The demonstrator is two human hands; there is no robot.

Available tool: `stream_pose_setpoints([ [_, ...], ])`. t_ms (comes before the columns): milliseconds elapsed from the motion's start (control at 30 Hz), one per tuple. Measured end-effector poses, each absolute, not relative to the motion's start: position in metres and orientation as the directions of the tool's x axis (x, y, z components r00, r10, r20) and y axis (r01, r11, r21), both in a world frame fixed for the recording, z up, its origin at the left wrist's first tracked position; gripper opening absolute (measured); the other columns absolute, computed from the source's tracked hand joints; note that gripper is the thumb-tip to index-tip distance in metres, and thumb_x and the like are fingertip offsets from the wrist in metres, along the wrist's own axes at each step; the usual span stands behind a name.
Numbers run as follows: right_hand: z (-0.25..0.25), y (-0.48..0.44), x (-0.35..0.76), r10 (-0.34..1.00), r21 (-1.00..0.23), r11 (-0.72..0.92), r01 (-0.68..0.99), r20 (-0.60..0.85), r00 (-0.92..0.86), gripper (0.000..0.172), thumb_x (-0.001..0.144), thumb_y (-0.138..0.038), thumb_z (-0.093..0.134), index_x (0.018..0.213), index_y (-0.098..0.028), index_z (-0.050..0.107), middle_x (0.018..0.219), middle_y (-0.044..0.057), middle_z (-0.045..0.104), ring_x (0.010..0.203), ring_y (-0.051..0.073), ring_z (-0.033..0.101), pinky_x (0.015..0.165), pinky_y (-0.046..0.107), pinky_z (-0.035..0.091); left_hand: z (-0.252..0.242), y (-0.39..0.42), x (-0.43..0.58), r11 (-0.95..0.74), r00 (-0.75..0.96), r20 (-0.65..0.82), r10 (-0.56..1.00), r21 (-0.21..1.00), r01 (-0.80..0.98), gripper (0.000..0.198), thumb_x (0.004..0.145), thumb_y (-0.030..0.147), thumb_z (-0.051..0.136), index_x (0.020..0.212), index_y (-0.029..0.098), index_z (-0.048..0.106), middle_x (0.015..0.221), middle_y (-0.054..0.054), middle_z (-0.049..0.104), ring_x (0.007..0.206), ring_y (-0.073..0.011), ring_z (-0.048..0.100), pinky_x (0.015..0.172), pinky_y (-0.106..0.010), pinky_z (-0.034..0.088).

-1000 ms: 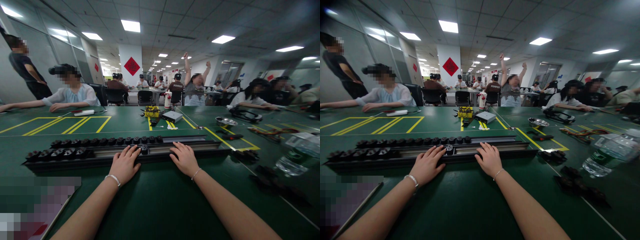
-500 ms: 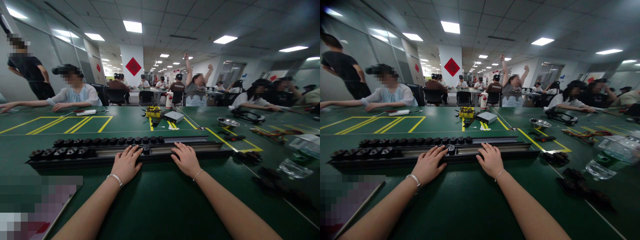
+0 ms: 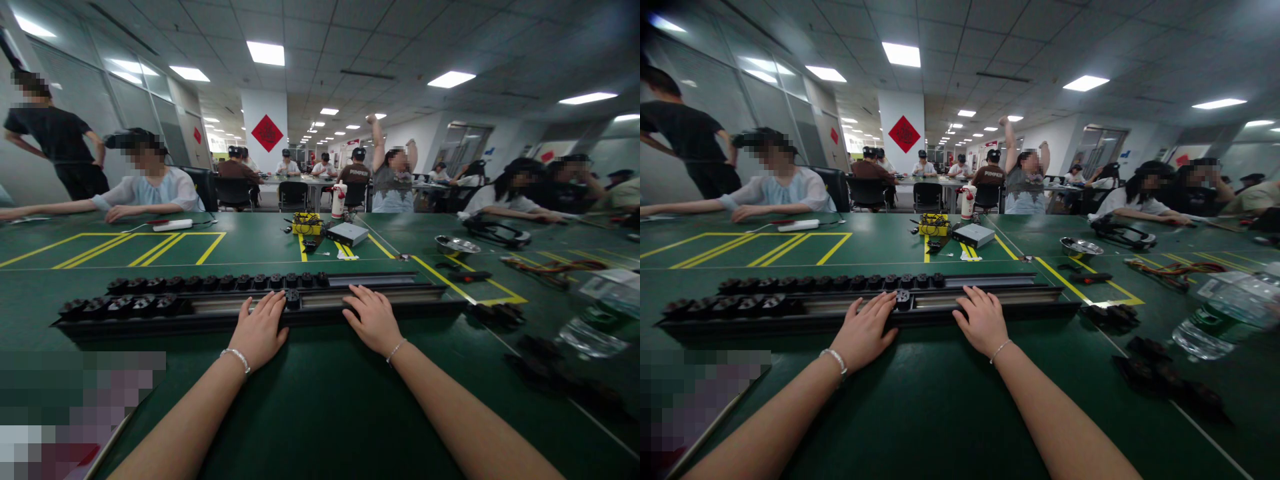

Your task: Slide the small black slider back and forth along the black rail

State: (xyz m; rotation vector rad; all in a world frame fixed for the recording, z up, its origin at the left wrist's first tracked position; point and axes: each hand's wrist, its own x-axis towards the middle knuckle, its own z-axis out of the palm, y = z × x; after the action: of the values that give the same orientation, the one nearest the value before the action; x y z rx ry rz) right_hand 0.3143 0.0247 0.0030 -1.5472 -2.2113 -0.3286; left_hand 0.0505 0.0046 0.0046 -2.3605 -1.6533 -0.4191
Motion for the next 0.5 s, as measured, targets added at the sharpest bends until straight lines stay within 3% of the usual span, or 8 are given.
stream_pose_setpoints([
  [500,0.0024,0.025,0.3145,0.837,-0.04,0.348,0.937,0.462,-0.292,0.037,0.088,-0.044,0.034,0.11,-0.028,0.059,0.134,0.003,0.047,0.125,0.021,0.037,0.1,0.043,0.027,0.0053,0.0053,0.0504,-0.339,0.324,0.341,0.882,-0.018,0.941,0.056,0.078,0.033,0.044,0.133,0.024,0.038,0.142,-0.004,0.037,0.132,-0.0245,0.029,0.106,-0.055,0.016],
])
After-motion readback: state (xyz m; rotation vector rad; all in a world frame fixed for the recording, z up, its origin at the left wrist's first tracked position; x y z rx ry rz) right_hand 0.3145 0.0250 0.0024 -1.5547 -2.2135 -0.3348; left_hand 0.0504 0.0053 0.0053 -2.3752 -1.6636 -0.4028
